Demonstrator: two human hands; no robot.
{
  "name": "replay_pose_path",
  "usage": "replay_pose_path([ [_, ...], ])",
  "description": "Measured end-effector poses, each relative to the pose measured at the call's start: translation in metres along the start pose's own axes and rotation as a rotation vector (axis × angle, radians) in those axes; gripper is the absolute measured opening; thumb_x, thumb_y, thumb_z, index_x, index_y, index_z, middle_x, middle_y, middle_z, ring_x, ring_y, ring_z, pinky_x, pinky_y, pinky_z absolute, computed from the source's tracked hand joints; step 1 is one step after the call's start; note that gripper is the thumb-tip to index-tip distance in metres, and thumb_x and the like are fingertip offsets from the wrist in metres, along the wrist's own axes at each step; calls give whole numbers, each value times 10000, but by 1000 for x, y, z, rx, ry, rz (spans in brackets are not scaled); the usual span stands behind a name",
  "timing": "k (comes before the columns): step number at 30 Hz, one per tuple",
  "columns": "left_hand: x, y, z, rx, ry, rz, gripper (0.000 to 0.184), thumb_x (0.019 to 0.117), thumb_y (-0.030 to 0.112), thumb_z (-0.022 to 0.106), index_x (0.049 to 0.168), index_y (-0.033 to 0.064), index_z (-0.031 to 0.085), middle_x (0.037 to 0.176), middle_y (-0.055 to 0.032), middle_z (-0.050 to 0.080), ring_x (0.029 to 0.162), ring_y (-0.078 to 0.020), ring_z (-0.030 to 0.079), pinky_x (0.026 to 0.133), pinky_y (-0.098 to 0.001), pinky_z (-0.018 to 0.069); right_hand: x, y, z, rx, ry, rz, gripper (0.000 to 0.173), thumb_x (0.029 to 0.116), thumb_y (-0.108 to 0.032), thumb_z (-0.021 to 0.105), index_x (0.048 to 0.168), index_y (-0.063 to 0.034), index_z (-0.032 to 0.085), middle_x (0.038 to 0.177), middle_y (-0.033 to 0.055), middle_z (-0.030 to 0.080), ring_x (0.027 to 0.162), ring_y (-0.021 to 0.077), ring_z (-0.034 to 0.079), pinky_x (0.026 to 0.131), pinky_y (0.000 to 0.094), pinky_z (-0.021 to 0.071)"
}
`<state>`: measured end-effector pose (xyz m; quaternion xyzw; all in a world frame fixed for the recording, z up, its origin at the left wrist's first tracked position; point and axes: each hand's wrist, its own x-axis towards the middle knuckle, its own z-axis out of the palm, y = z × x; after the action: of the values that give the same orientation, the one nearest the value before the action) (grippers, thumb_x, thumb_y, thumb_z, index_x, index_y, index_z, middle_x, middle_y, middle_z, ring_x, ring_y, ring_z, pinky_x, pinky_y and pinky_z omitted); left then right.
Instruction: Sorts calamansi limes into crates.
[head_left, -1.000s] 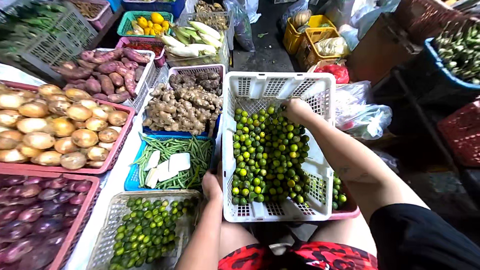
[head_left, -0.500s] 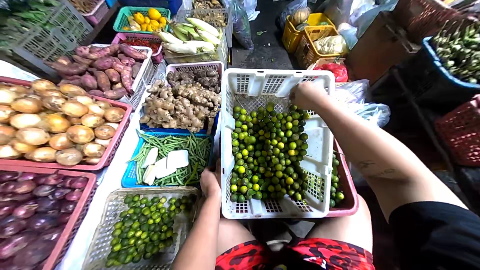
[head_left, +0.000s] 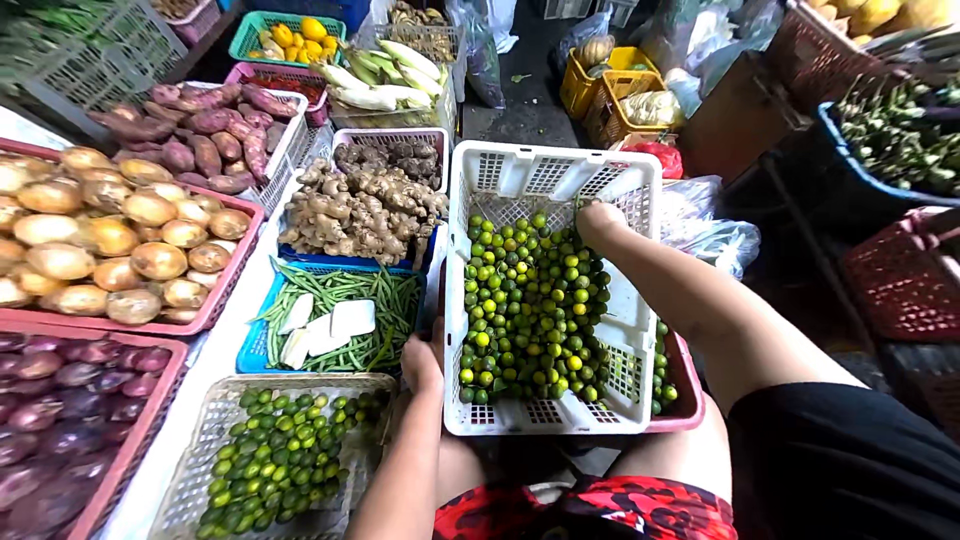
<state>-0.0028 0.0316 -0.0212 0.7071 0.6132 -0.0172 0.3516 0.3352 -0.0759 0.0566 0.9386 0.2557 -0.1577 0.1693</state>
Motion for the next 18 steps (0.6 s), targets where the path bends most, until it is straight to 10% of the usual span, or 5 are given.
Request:
replay_pose_path([
  [12, -3, -7, 1, -6, -13, 22, 561, 1023, 608, 496, 1161, 120, 735, 1127, -137, 737, 1107, -286, 700, 940, -511, 551, -8, -1, -11, 122, 43, 75, 229, 952, -36, 613, 1119, 111, 668, 1254, 334, 630, 1198, 529, 598, 906, 724, 487],
  [15, -1, -5, 1, -11, -7, 37, 513, 1032, 563, 509, 1149, 121, 740, 1112, -129, 742, 1100, -286, 702, 938, -513, 551, -39, -7, -53, 188, 112, -165, 277, 899, -185, 724, 1014, 66, 698, 1098, 325, 671, 1066, 525, 645, 849, 744, 492],
  [18, 0, -7, 3, -18, -29, 61, 404, 1057, 412, 534, 1215, 86, 714, 1180, -171, 720, 1161, -328, 673, 994, -533, 527, -110, -43, -99, 254, 7, -604, 263, 973, -324, 690, 1140, -126, 736, 971, 126, 730, 840, 309, 719, 768, 573, 590],
])
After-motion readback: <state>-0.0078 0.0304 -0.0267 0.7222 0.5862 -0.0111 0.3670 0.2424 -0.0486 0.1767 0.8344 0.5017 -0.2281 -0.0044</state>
